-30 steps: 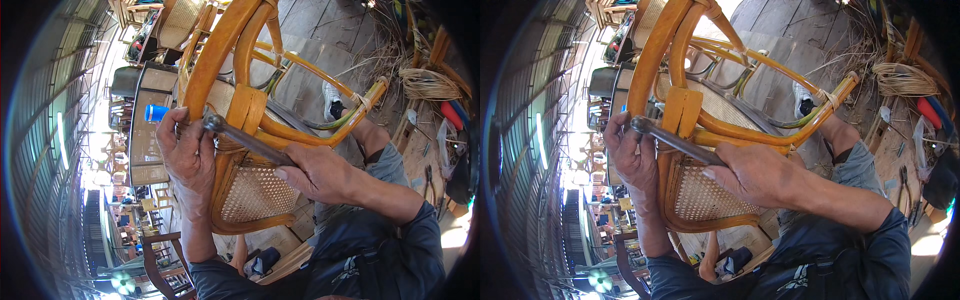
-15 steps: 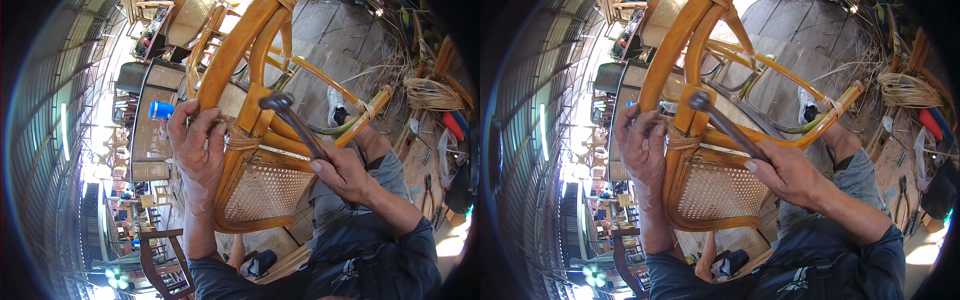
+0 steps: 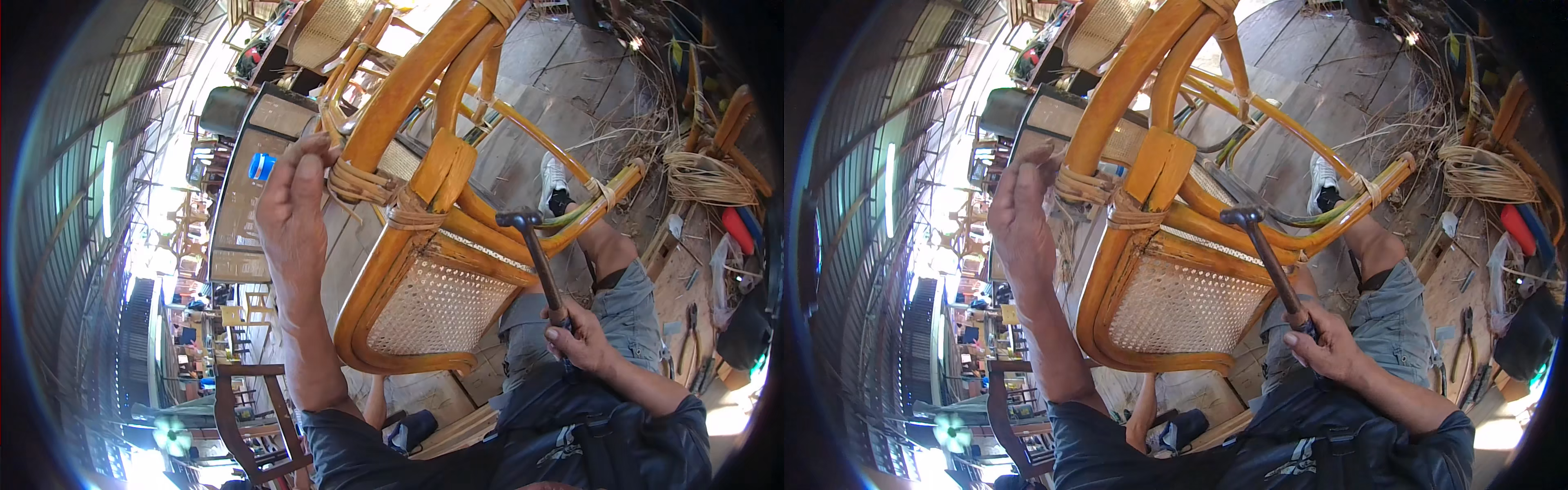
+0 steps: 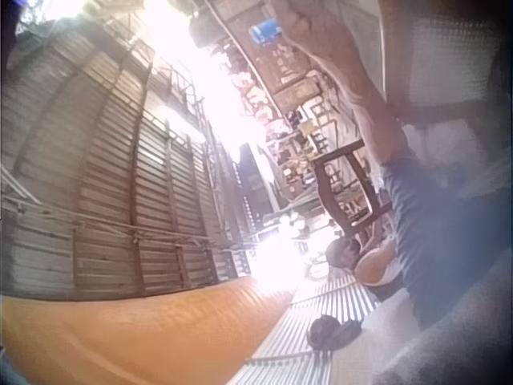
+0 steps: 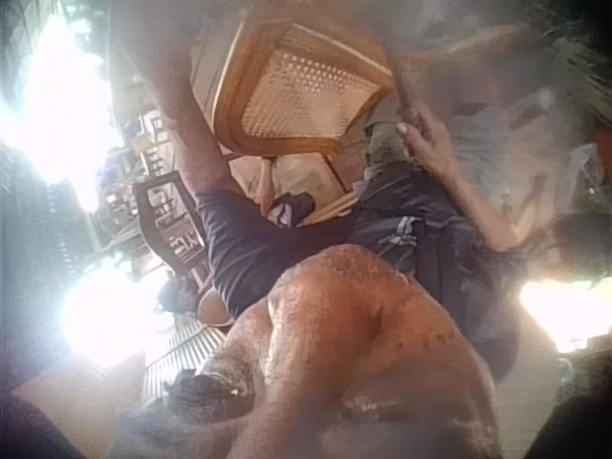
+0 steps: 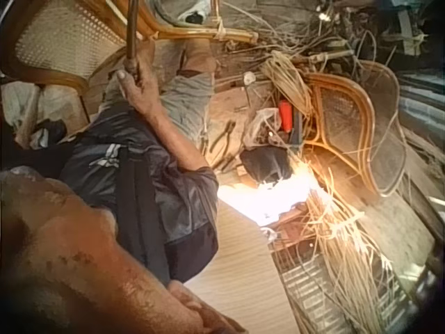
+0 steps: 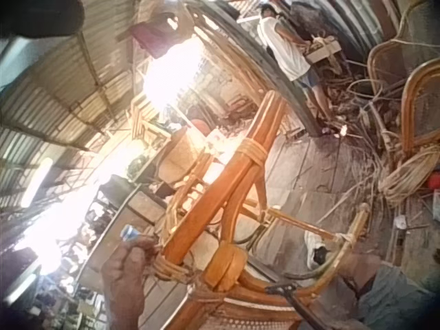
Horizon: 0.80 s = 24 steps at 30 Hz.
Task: Repairing or weaving a rattan chair using traditional tools and materials.
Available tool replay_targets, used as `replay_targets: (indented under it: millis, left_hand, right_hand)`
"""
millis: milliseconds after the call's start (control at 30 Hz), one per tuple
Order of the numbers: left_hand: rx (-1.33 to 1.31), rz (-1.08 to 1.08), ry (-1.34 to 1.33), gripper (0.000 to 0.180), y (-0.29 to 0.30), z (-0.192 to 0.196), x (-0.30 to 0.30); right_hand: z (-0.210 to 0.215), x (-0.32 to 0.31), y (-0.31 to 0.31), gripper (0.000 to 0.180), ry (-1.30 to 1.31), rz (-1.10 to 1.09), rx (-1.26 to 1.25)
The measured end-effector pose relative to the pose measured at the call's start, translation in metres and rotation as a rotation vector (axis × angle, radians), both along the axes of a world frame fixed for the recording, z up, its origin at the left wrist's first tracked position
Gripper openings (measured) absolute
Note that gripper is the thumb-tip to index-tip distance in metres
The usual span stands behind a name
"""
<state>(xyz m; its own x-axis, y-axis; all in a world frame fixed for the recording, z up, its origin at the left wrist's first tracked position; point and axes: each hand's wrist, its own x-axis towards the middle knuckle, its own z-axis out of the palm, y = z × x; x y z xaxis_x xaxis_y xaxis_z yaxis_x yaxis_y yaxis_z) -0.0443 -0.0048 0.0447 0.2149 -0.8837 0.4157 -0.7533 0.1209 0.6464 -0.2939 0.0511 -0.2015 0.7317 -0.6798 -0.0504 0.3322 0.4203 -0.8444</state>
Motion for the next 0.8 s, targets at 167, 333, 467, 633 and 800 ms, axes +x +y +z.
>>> replay_targets:
  millis: [167,333,467,633,800]
  left_hand:
    - [0.065,-0.006,-0.194,0.033,-0.006,-0.002,-0.008]
    - [0.196,0.061,-0.174,0.041,-0.005,-0.005,-0.002]
    - [0.199,0.031,-0.135,0.040,-0.005,-0.008,0.000]
    - [0.179,0.025,-0.185,0.041,-0.006,-0.009,-0.005]
    - [0.193,0.066,-0.183,0.040,-0.003,-0.007,-0.008]
  right_hand:
    - [0.018,0.006,-0.022,0.029,0.056,-0.155,-0.425]
    - [0.048,0.022,-0.040,0.034,0.171,-0.232,-0.684]
    - [0.060,0.035,-0.043,0.028,0.163,-0.244,-0.717]
    - [0.062,0.040,-0.047,0.024,0.256,-0.125,-0.639]
    - [0.071,0.030,-0.043,0.028,0.123,-0.248,-0.738]
